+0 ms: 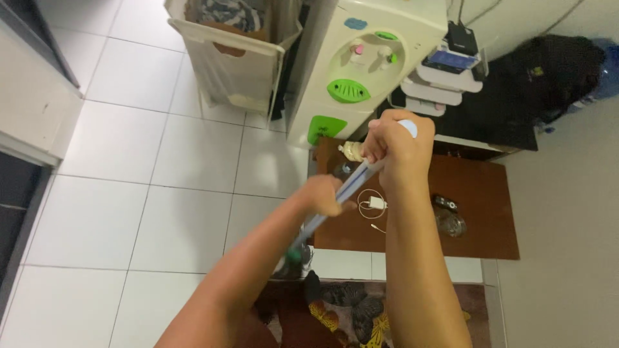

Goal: The person mops the tiled floor in a narrow hallway using a mop, moving from one side to the other.

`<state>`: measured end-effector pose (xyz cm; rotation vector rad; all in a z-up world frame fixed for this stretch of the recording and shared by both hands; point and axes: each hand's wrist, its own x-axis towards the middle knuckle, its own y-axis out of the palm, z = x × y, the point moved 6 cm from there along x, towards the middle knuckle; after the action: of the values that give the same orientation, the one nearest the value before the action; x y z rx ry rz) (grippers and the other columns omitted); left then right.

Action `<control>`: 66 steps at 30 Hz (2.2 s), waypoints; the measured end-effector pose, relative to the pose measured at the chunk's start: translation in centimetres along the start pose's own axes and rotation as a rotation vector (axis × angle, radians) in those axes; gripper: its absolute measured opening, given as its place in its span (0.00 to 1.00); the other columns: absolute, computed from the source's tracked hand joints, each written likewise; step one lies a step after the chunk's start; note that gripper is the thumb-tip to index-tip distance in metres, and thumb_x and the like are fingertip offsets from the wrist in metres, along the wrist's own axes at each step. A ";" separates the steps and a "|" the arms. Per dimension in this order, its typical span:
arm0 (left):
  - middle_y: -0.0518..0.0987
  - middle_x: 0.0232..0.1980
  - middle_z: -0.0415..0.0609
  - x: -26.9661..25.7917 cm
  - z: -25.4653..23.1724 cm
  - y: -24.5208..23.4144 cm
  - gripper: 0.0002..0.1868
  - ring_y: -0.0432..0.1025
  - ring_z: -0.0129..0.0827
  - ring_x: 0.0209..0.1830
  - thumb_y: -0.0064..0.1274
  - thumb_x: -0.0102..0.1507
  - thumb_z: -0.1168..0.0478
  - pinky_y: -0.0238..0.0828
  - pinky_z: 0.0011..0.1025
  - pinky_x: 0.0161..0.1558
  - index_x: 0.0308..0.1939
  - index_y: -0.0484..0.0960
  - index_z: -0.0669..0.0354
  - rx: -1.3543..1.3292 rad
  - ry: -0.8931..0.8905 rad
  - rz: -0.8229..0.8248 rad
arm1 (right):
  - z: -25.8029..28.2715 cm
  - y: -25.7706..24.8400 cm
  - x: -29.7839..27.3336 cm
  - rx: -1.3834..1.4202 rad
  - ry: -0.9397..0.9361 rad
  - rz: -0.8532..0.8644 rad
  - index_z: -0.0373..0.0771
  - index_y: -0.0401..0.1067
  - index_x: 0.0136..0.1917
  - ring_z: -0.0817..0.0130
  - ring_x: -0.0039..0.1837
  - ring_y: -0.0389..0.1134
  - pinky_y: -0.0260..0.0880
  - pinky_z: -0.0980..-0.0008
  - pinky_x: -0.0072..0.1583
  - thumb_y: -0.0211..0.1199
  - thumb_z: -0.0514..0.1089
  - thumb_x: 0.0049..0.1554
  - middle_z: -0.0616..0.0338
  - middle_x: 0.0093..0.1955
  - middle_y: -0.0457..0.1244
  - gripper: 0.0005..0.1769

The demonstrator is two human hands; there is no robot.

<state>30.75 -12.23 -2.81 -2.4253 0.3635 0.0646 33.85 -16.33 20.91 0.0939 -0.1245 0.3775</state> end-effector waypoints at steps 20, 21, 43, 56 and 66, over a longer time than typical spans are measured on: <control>0.84 0.38 0.56 0.5 4.0 -3.8 0.25 0.78 0.52 0.42 0.60 0.53 0.35 0.73 0.45 0.47 0.38 0.89 0.50 -0.135 -0.185 -0.161 | -1.4 2.6 0.4 -0.162 -0.067 0.210 0.30 0.67 0.28 0.71 0.28 0.58 0.58 0.71 0.33 0.58 0.39 0.51 0.58 0.26 0.61 0.13; 0.84 0.38 0.56 0.1 4.0 -3.7 0.27 0.78 0.52 0.42 0.59 0.53 0.32 0.73 0.45 0.48 0.37 0.88 0.50 -0.087 -0.235 -0.107 | -1.0 2.7 0.8 -0.118 -0.039 0.207 0.32 0.64 0.27 0.71 0.28 0.56 0.57 0.70 0.33 0.57 0.39 0.52 0.58 0.26 0.58 0.14; 0.84 0.42 0.56 -8.9 15.8 -10.9 0.18 0.77 0.51 0.44 0.60 0.56 0.44 0.73 0.42 0.47 0.40 0.87 0.53 -0.023 -0.174 -0.029 | -5.6 16.4 -2.0 -0.154 -0.089 0.615 0.30 0.69 0.29 0.70 0.30 0.57 0.56 0.70 0.35 0.62 0.42 0.44 0.60 0.27 0.59 0.11; 0.81 0.49 0.60 -13.3 17.3 -12.3 0.26 0.74 0.56 0.53 0.65 0.56 0.51 0.71 0.47 0.53 0.54 0.77 0.57 0.069 -0.113 -0.247 | -5.7 18.2 -1.6 -0.114 0.030 0.822 0.30 0.69 0.29 0.71 0.29 0.58 0.56 0.72 0.34 0.61 0.47 0.42 0.58 0.26 0.59 0.15; 0.79 0.25 0.56 -18.0 13.2 -9.1 0.21 0.74 0.50 0.28 0.55 0.64 0.49 0.73 0.40 0.36 0.25 0.81 0.63 -0.203 -0.091 0.021 | -4.5 24.6 -1.8 0.184 0.409 0.806 0.34 0.58 0.25 0.69 0.27 0.53 0.55 0.67 0.34 0.57 0.39 0.49 0.58 0.24 0.53 0.14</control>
<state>16.64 7.18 -4.76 -2.6083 0.3551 0.2310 23.51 6.30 17.94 0.1441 0.2915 1.2034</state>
